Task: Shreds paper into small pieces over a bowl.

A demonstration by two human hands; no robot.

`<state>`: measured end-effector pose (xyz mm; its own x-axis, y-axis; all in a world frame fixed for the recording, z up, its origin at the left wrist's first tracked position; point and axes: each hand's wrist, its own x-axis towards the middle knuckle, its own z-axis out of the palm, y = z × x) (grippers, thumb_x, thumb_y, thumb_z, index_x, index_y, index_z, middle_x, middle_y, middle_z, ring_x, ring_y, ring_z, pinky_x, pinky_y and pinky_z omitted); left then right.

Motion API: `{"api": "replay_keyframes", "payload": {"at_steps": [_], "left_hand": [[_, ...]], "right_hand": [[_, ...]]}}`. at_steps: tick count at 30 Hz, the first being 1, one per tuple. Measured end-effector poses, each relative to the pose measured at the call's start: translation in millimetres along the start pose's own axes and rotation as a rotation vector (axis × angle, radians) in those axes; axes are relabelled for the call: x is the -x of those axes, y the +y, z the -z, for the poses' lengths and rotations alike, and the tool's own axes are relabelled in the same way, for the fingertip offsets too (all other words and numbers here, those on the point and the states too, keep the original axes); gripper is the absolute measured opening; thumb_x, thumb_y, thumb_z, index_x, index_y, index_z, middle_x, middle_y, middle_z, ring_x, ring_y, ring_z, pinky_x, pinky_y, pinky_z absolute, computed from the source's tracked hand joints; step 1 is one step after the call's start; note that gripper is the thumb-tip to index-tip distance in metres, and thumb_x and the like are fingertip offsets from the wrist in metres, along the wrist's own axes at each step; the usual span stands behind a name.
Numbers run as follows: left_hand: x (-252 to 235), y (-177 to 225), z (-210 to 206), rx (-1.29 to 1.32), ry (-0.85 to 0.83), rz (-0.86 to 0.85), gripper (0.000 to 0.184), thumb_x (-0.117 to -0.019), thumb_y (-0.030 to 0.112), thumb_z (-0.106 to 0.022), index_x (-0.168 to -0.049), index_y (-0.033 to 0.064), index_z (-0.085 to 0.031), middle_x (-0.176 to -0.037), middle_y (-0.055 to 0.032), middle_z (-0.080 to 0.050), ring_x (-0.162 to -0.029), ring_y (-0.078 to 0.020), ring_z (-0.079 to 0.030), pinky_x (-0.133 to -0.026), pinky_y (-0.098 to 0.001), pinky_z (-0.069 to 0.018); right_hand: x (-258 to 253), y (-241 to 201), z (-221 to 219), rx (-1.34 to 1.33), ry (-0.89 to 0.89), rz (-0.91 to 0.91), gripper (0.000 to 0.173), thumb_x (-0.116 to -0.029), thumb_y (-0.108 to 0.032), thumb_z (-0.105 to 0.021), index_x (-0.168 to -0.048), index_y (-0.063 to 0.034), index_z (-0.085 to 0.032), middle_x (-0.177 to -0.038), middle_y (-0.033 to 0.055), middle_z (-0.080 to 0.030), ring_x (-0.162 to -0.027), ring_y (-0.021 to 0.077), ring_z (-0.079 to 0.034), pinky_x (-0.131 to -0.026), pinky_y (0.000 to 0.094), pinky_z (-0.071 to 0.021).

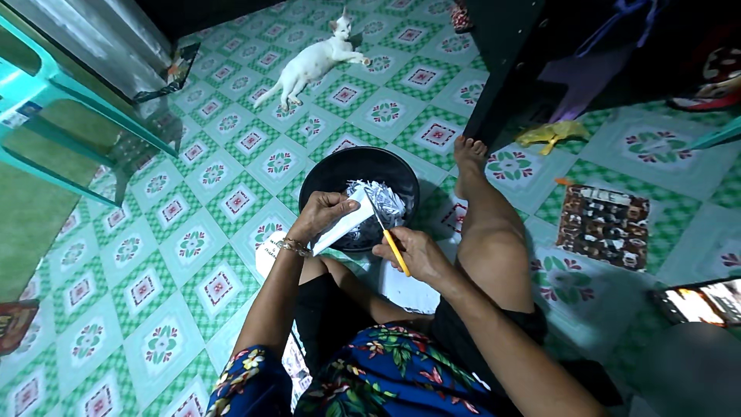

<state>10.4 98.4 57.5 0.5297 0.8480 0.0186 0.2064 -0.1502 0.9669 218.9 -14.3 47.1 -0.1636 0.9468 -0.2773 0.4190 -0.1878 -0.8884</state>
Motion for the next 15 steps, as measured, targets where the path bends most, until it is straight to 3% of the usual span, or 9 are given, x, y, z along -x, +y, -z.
{"api": "replay_keyframes", "payload": {"at_steps": [7, 15], "left_hand": [[2.2, -0.8, 0.2, 0.042, -0.031, 0.066, 0.023, -0.0944, 0.001, -0.064, -0.074, 0.0097, -0.071, -0.065, 0.0101, -0.066, -0.056, 0.0053, -0.057, -0.055, -0.0145, -0.0486], [1.2, -4.5, 1.2, 0.075, -0.047, 0.072, 0.028, -0.0950, 0.000, -0.063, -0.070, 0.0114, -0.069, -0.062, 0.0099, -0.065, -0.054, 0.0045, -0.056, -0.054, -0.0149, -0.0484]], "right_hand": [[-1.0, -4.0, 0.0, -0.003, -0.037, -0.032, 0.038, -0.0993, -0.030, -0.068, -0.112, 0.0049, -0.063, -0.085, 0.0110, -0.065, -0.069, 0.0129, -0.061, -0.070, 0.0304, -0.0532], [-1.9, -5.0, 0.3, -0.010, -0.012, -0.036, 0.034, -0.0981, -0.027, -0.070, -0.106, 0.0046, -0.064, -0.074, 0.0062, -0.061, -0.061, 0.0075, -0.057, -0.063, 0.0243, -0.0506]]}}
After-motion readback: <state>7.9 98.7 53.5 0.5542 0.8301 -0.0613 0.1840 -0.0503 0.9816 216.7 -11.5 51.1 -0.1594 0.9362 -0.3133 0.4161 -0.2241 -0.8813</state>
